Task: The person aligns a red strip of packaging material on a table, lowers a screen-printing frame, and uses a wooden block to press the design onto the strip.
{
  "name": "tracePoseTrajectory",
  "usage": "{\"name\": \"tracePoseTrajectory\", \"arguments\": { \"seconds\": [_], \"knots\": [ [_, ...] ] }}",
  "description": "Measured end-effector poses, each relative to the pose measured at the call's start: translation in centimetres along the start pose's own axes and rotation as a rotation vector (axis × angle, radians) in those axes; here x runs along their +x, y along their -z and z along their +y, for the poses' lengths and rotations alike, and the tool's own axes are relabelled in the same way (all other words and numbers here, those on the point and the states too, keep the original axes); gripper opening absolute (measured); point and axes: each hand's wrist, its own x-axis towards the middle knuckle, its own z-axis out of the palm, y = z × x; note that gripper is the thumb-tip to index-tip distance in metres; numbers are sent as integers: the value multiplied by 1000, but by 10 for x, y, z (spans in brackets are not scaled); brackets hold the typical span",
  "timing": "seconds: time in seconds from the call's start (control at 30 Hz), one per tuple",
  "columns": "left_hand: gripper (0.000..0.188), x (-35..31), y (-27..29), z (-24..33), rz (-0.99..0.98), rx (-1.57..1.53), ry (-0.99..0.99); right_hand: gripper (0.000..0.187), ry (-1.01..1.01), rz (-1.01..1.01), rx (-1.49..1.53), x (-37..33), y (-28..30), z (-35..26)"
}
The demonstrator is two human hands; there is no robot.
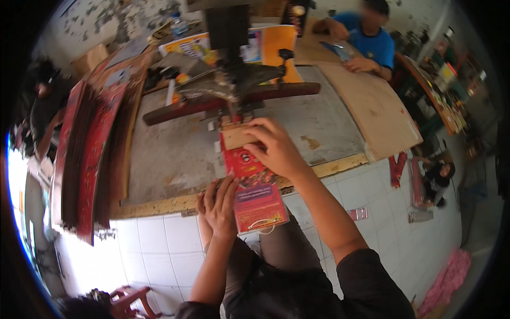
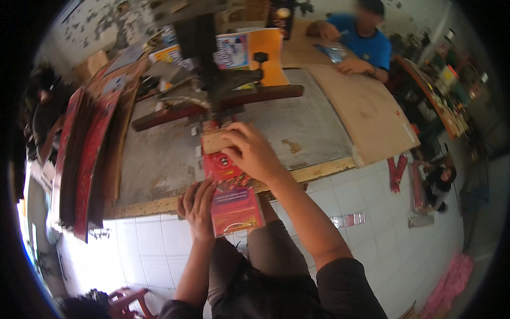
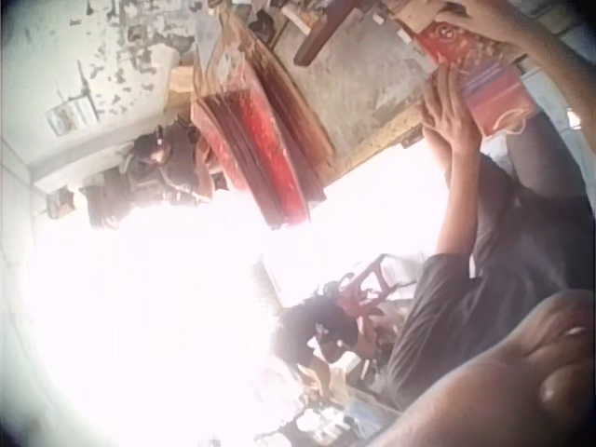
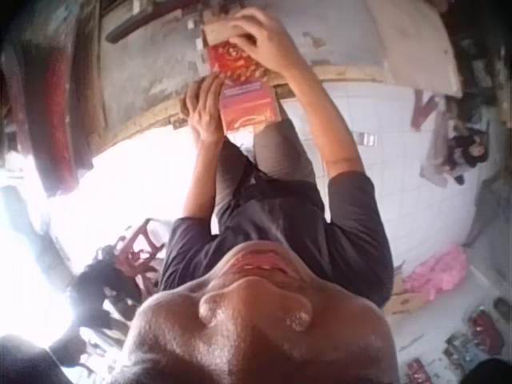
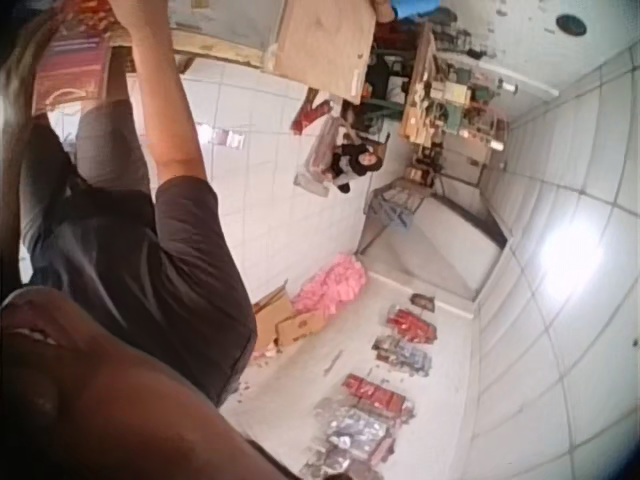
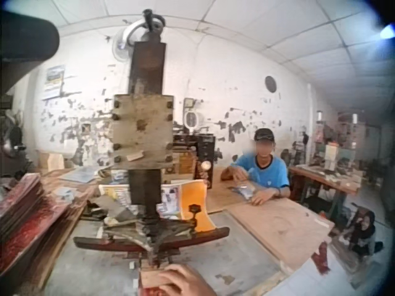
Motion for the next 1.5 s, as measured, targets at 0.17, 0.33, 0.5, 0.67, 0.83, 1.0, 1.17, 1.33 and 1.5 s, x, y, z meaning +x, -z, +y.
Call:
{"name": "tracePoseTrajectory", "arguments": {
  "seconds": [0.17, 0.33, 0.5, 0.67, 0.83, 1.0, 1.17, 1.33, 1.5],
  "knots": [
    [39, 2, 1, 2, -13, -63, -29, 35, -44, 2, -24, -4, 5, 2],
    [49, 0, 7, -6, -38, -101, -72, 39, -62, -73, -17, -6, 8, -9],
    [57, -22, 12, -30, -106, -229, -14, 39, -37, -215, 129, -54, 55, -34],
    [54, -52, 27, -69, 22, -42, 64, 37, -243, -101, -77, -100, 157, 0],
    [56, -75, -8, -82, 159, 12, 64, 33, -453, 82, -408, -109, 238, 146],
    [64, -75, -51, -86, 311, -23, 60, 39, -497, 151, -629, -109, 290, 298],
    [63, -86, -56, -100, 278, 83, 26, 54, -662, 248, -1066, -99, 270, 344],
    [54, -80, -62, -100, 364, 84, 13, 61, -756, 194, -806, -104, 278, 334],
    [53, -77, -63, -102, 385, 85, -5, 61, -741, 169, -793, -99, 275, 329]
  ]
}}
